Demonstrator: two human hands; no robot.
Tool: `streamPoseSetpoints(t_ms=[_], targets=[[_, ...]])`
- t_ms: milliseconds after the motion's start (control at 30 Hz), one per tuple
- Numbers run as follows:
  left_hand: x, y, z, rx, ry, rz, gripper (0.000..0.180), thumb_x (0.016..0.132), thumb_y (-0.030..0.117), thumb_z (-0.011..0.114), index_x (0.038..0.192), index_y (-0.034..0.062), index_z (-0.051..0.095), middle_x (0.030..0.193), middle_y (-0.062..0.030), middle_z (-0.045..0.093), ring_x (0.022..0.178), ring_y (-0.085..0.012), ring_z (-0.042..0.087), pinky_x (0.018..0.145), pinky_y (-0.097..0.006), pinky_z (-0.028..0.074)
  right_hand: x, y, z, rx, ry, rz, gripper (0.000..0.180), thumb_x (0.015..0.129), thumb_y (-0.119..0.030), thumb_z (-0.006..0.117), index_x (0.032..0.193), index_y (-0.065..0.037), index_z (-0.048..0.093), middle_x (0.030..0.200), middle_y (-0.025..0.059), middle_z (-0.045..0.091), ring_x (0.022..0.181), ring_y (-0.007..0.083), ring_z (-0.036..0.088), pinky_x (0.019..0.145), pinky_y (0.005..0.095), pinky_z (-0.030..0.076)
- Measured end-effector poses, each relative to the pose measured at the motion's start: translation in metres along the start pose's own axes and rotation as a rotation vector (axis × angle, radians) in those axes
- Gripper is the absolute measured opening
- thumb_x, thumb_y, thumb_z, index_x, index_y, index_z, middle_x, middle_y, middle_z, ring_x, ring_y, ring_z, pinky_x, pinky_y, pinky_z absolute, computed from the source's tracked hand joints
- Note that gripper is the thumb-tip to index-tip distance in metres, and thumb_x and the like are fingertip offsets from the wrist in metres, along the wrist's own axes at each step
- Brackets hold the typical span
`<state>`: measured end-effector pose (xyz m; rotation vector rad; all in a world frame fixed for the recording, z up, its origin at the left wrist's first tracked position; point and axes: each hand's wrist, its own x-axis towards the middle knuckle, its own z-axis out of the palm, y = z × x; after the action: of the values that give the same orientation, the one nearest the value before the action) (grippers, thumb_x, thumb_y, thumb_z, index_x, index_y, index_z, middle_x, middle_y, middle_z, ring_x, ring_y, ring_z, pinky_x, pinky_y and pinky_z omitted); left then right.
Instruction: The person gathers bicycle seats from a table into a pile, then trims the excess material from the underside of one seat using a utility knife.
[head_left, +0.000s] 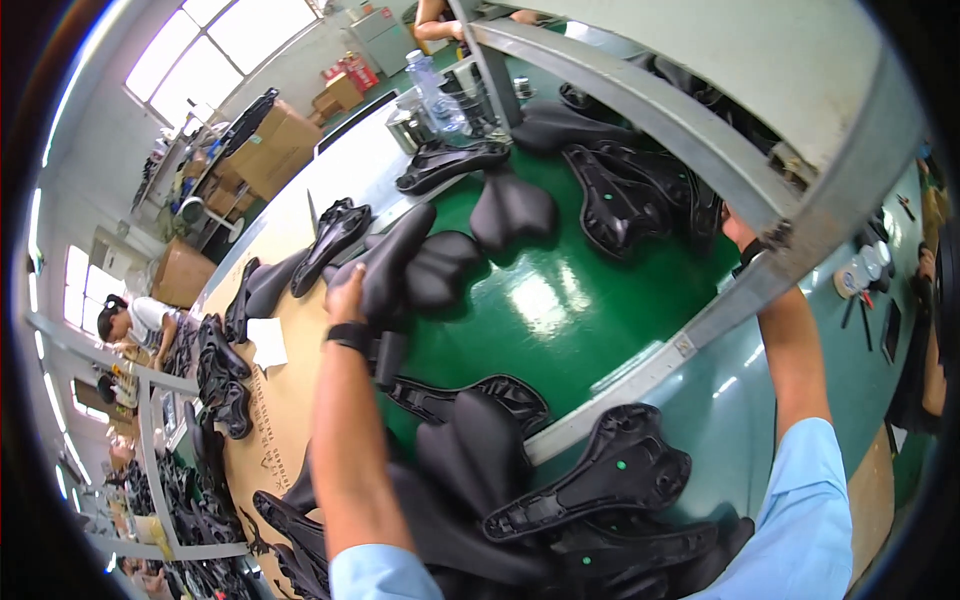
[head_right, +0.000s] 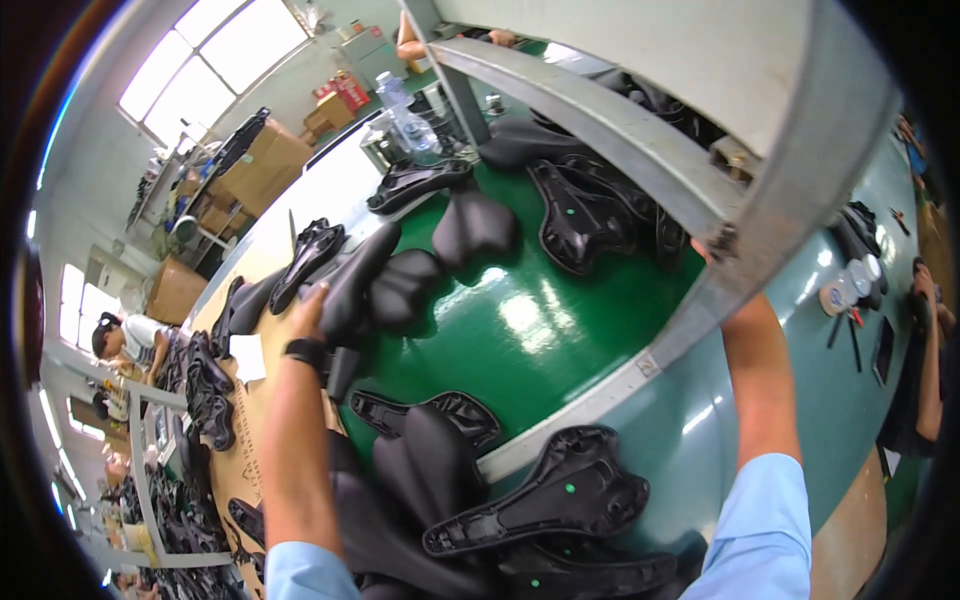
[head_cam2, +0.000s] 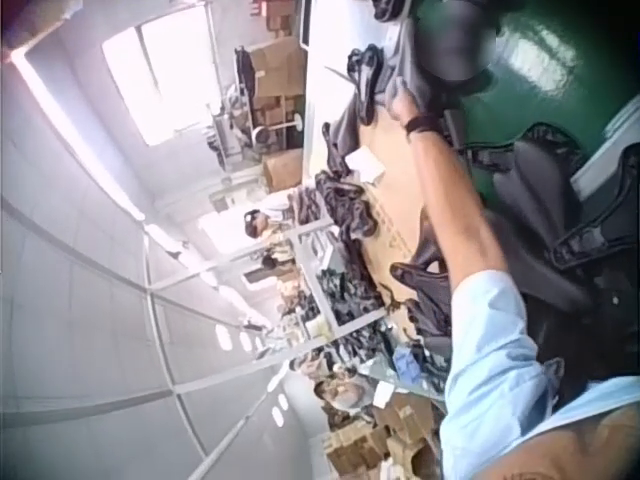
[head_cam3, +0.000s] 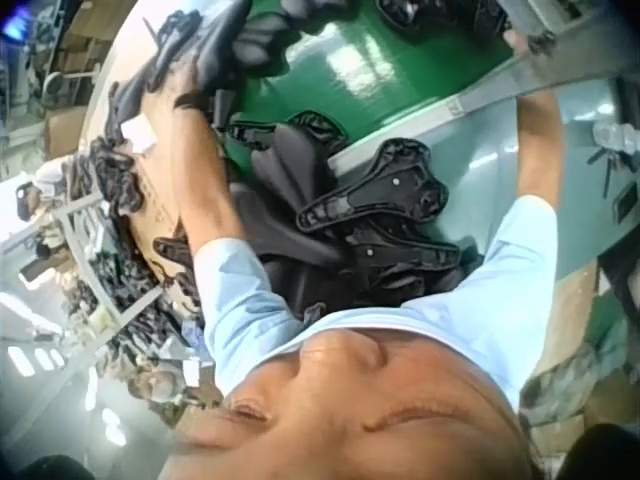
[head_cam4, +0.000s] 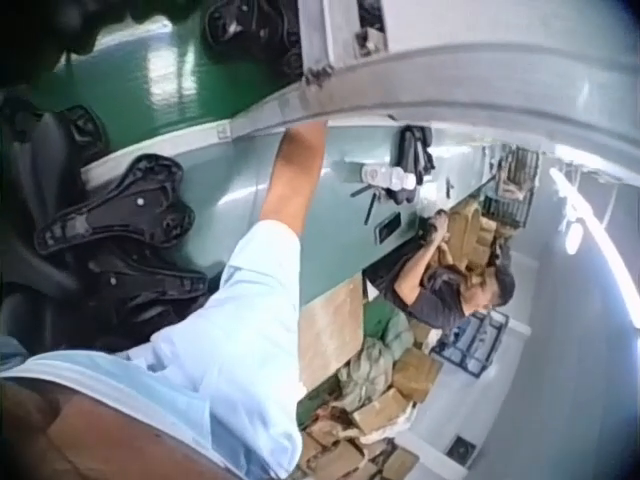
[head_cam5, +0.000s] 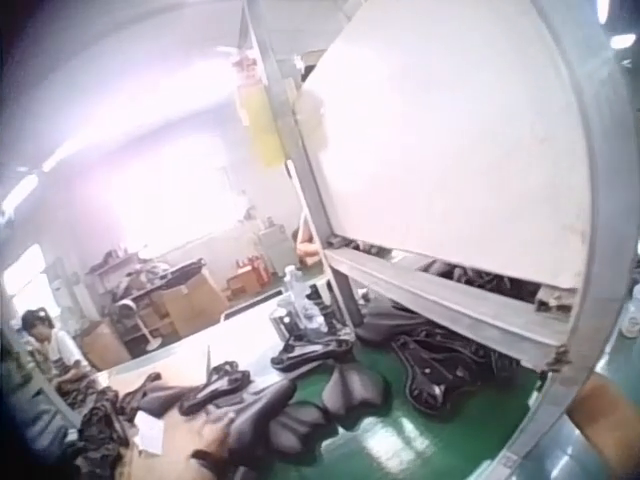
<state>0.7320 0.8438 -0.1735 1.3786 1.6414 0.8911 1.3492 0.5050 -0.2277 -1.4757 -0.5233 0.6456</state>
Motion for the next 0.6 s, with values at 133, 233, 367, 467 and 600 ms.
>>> streamPoseSetpoints(t_ms=[133, 233, 367, 467, 600], targets=[[-0.101, 0.046, 0.105, 0.373, 0.494, -0.648, 0.104, 0.064, 0.067, 0.072, 0.129, -0.0098, 0.046, 0.140, -0.0246, 0.041, 0.129, -0.0356, 0.041, 0.105, -0.042, 0.036, -0.007, 0.001, 0.019, -0.020, -0.047, 0.056, 0.047, 0.078, -0.034, 0.075, 0.111, -0.002, 0.066, 0.106, 0.0065, 0.068, 0.094, 0.0160, 0.064, 0.088, 0.0280, 0.049], [-0.065, 0.011, 0.031, 0.208, 0.566, -0.332, 0.109, 0.059, 0.065, 0.078, 0.129, -0.0105, 0.044, 0.131, -0.0248, 0.051, 0.120, -0.0341, 0.051, 0.101, -0.041, 0.040, -0.026, -0.047, 0.076, 0.096, -0.263, 0.243, 0.046, 0.076, -0.027, 0.078, 0.113, -0.004, 0.065, 0.110, 0.0081, 0.065, 0.098, 0.0159, 0.061, 0.090, 0.0295, 0.047], [-0.061, 0.007, -0.011, -0.147, -0.029, -0.243, 0.082, 0.062, 0.053, 0.084, 0.118, 0.0000, 0.058, 0.107, -0.0134, 0.065, 0.093, -0.0240, 0.063, 0.072, -0.039, 0.050, -0.025, -0.075, 0.090, 0.230, -0.297, 0.352, 0.035, 0.084, -0.032, 0.068, 0.104, -0.004, 0.068, 0.100, 0.0053, 0.069, 0.087, 0.0142, 0.065, 0.079, 0.0265, 0.051], [-0.073, 0.012, -0.091, -0.083, 0.025, -0.336, 0.067, 0.062, 0.054, 0.082, 0.109, 0.0103, 0.060, 0.094, -0.0052, 0.062, 0.076, -0.0186, 0.057, 0.059, -0.035, 0.041, -0.088, -0.064, 0.019, 0.214, -0.154, 0.137, 0.034, 0.085, -0.033, 0.067, 0.105, -0.005, 0.066, 0.093, 0.0042, 0.069, 0.083, 0.0137, 0.065, 0.076, 0.0257, 0.051], [-0.128, 0.048, -0.179, 0.124, -0.053, -0.339, 0.046, 0.071, 0.054, 0.076, 0.091, 0.0142, 0.063, 0.069, 0.0047, 0.054, 0.053, -0.0083, 0.045, 0.045, -0.023, 0.032, -0.154, -0.078, -0.113, 0.161, 0.096, -0.155, 0.034, 0.085, -0.033, 0.066, 0.105, -0.006, 0.065, 0.085, 0.0028, 0.068, 0.077, 0.0130, 0.066, 0.071, 0.0245, 0.052]])
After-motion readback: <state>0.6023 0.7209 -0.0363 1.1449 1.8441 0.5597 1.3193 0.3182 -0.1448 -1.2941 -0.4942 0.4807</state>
